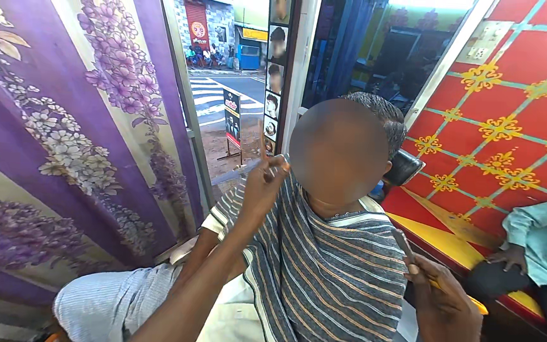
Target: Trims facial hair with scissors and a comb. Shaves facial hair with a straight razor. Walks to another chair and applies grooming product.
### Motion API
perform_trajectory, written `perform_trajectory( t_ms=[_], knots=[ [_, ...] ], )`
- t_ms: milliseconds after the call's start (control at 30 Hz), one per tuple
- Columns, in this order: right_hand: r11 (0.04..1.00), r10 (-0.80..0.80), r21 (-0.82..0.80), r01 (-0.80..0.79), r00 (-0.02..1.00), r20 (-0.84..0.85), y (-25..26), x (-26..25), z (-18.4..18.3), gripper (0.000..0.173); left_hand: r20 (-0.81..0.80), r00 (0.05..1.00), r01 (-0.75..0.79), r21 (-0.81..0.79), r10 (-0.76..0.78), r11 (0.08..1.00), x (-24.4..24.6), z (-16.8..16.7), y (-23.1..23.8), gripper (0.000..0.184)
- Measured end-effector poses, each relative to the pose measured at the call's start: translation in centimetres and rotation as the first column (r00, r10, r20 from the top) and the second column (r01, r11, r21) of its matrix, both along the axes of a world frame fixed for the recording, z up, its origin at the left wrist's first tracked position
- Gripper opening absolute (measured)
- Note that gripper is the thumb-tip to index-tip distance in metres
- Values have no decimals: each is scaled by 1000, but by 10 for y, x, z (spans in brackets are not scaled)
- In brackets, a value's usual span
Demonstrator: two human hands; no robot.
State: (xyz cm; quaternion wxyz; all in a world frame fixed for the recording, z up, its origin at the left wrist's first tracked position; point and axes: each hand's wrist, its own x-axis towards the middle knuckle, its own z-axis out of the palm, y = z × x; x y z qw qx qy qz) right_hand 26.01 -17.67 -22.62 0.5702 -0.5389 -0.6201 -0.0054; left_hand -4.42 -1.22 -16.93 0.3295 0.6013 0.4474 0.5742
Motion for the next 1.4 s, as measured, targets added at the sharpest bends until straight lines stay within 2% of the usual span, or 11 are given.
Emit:
perform_trajectory(
  t_ms=[100,233,400,567,633,833,1067,1167,1233,1333,1400],
  knots=[
    [988,129,-43,-145,957,-260,2,-18,16,20,53,994,107,-154,-100,982,20,-13,-9,36],
    [947,201,-97,-306,801,-563,0,-34,27,24,104,994,54,-136,-40,989,36,-18,-8,33],
    [889,239,-142,-436,705,-668,-3,-37,28,24,103,995,10,-124,2,992,43,-23,-12,41],
    [831,259,-119,-543,568,-781,-2,-44,29,23,85,996,48,-137,-37,989,45,-21,-17,45],
    [819,255,-142,-556,574,-778,-4,-51,33,23,60,998,37,-136,-29,990,48,-19,-19,46],
    [808,229,-260,-529,688,-688,-8,-77,47,19,31,999,25,-97,-23,995,53,-18,-24,48],
    [817,309,-311,-485,825,-473,-1,-102,35,22,-20,1000,11,-2,-11,1000,48,-23,-20,45],
    [816,342,-249,-522,783,-519,11,-112,26,34,-63,996,-64,96,70,993,40,-9,-20,49],
    [774,373,-222,-593,710,-597,16,-118,27,41,-104,987,-102,176,121,979,38,6,-18,53],
    [738,350,-203,-643,623,-700,26,-126,33,24,-187,966,-124,276,180,953,42,27,-13,65],
    [751,310,-224,-622,631,-711,37,-131,33,15,-266,941,-120,315,209,941,47,35,-11,74]
  ],
)
